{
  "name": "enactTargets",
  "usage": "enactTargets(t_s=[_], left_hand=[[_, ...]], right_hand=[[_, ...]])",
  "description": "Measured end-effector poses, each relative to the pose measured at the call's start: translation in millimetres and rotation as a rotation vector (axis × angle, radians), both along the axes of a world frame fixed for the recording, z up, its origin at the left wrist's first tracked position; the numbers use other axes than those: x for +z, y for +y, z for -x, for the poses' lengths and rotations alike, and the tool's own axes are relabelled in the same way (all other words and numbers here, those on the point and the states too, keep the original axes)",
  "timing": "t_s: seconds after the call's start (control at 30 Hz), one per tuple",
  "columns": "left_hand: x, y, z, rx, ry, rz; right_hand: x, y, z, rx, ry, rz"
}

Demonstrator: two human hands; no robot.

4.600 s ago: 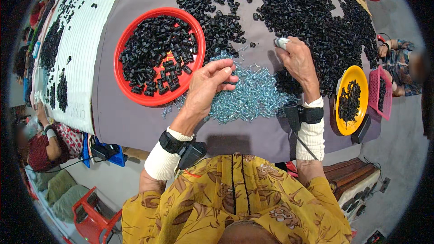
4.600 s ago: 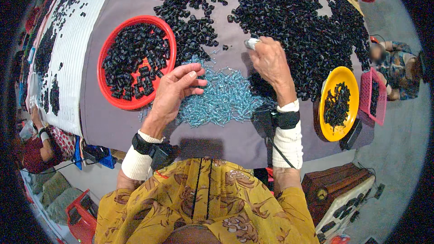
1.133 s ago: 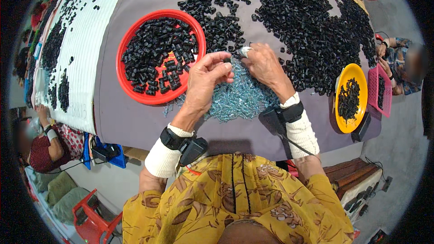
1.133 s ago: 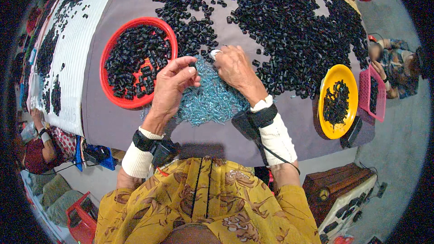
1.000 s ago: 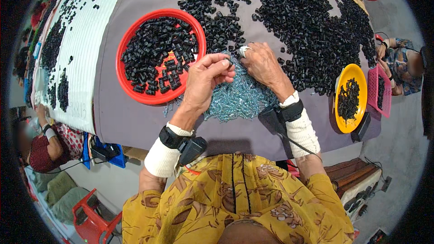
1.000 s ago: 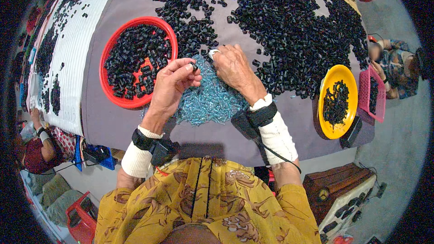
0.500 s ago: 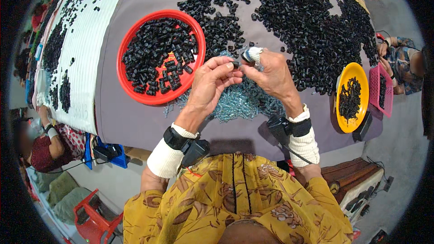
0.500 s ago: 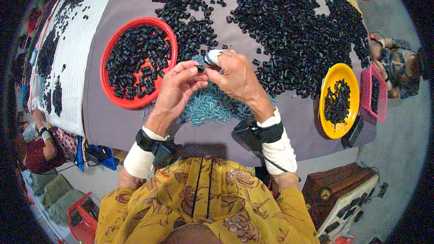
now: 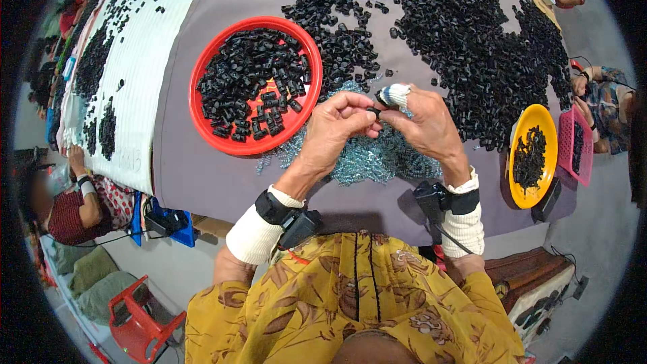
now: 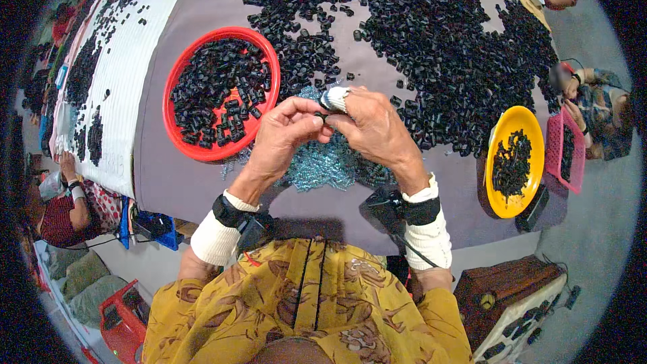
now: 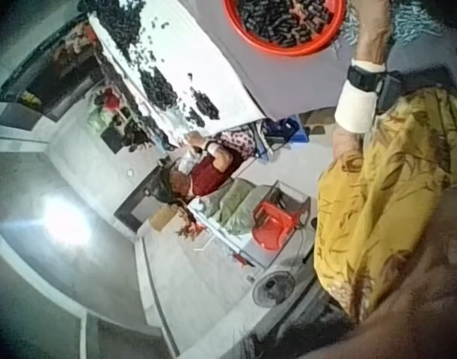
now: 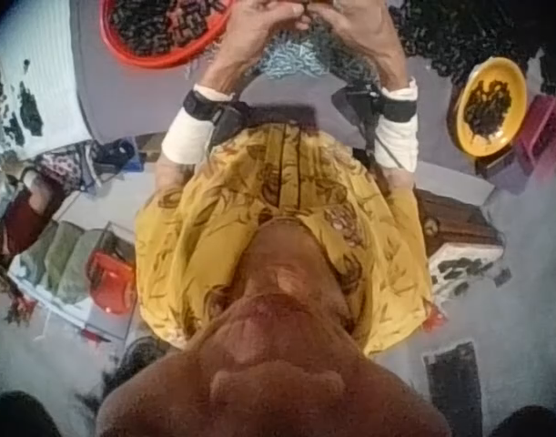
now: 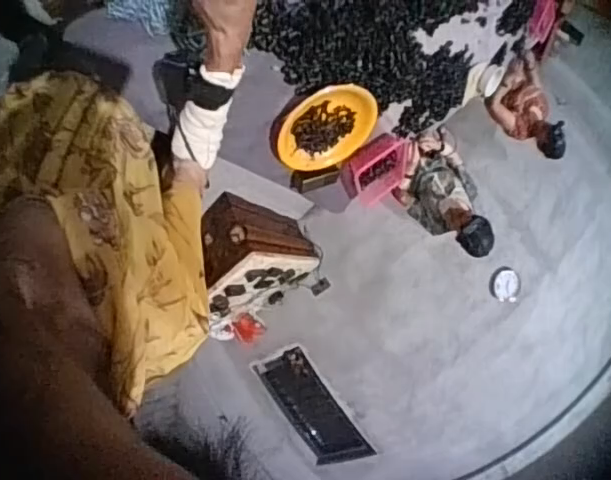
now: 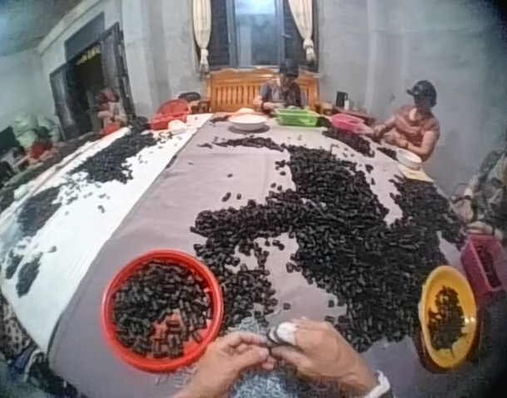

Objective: Manually assembling small plastic shoe or garment components by fitting them together at a factory workstation.

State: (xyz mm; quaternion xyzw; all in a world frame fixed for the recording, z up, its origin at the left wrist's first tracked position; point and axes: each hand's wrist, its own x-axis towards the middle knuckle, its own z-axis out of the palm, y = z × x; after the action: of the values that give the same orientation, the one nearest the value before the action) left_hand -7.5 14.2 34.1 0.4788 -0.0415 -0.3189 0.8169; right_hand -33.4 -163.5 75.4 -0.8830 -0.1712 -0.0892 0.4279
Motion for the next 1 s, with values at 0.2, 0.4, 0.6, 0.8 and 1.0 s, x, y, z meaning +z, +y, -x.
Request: enactTargets(t_s=[0.2,0.4,0.6,0.8,1.0], left_hand=[[1,1,5,-0.046,-0.328,-0.217],[1,0,6,-0.062,-0.317,-0.245],[-1,-3,11,-0.057,-0.329,-0.260],[0,-3,12,-0.033,-0.349,-0.264],[-3,4,-1,0.090,-0.222,-0.172]], right_hand=[[-1,-3,1,0.019,-0.017,0.047],[1,-4,5,0.004,0.064,-0.011],[3,-8,9,-0.012,0.162,-0.072],[0,-18,5,-0.094,0.205,-0.098],[-32,-40,-29,-0.250,0.124,0.160]])
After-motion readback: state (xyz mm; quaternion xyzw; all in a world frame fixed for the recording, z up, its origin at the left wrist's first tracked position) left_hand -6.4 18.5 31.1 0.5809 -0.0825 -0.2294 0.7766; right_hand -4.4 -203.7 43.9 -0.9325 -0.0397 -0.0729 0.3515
